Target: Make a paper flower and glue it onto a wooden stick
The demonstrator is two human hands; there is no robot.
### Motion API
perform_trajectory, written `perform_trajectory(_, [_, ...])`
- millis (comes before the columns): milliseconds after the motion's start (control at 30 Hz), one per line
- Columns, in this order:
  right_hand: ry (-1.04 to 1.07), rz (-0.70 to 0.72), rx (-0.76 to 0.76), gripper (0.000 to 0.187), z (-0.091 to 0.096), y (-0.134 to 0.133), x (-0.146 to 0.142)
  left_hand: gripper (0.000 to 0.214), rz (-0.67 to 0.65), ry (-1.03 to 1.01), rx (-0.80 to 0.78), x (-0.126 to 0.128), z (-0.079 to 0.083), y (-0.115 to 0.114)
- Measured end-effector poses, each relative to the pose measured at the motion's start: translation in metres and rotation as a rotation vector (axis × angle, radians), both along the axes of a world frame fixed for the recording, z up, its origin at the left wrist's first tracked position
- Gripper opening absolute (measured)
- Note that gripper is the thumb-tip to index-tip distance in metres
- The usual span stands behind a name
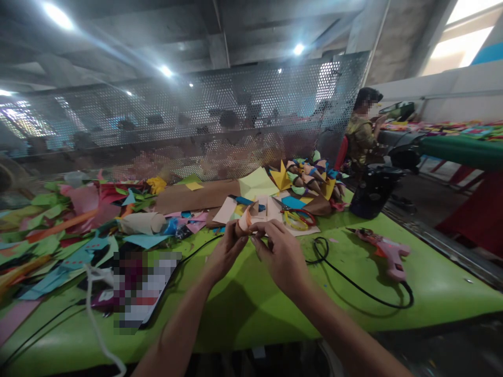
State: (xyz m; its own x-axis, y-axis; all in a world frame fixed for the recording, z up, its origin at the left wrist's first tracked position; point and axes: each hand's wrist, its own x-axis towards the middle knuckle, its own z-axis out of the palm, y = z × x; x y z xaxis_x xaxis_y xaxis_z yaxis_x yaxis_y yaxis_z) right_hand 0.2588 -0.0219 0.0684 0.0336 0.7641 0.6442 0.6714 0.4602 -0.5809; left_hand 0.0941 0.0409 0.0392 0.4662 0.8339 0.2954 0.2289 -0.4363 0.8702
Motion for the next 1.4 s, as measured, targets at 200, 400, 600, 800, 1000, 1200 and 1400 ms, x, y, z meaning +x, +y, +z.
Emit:
perform_trajectory(200, [-0.030, 0.005, -0.013, 0.020, 0.001, -0.002, -0.004, 0.035, 0.034, 0.090, 0.026, 0.002, 0.001, 0.000])
perform_trajectory(400, [-0.073, 0.039, 0.011, 0.020, 0.002, -0.004, -0.004, 0.038, 0.041, 0.141, -0.002, 0.001, 0.001, -0.003])
perform_trajectory(600, [-0.056, 0.085, -0.043, 0.021, 0.005, -0.007, -0.006, 0.040, 0.027, 0.106, 0.000, 0.000, 0.000, -0.003])
perform_trajectory(800, [-0.050, 0.102, -0.065, 0.019, 0.005, -0.004, -0.008, 0.040, 0.060, 0.078, 0.018, 0.002, 0.000, -0.002])
perform_trajectory(1000, [-0.065, 0.106, -0.085, 0.019, 0.005, 0.000, -0.008, 0.039, 0.112, 0.100, 0.028, 0.002, 0.001, -0.003])
perform_trajectory(1200, [-0.160, 0.157, -0.060, 0.019, 0.015, 0.014, -0.008, 0.039, 0.180, 0.064, 0.030, 0.000, 0.000, -0.001])
perform_trajectory(1400, [-0.194, 0.256, -0.087, 0.016, 0.036, 0.032, -0.006, 0.038, 0.178, -0.082, -0.062, -0.007, 0.001, 0.002])
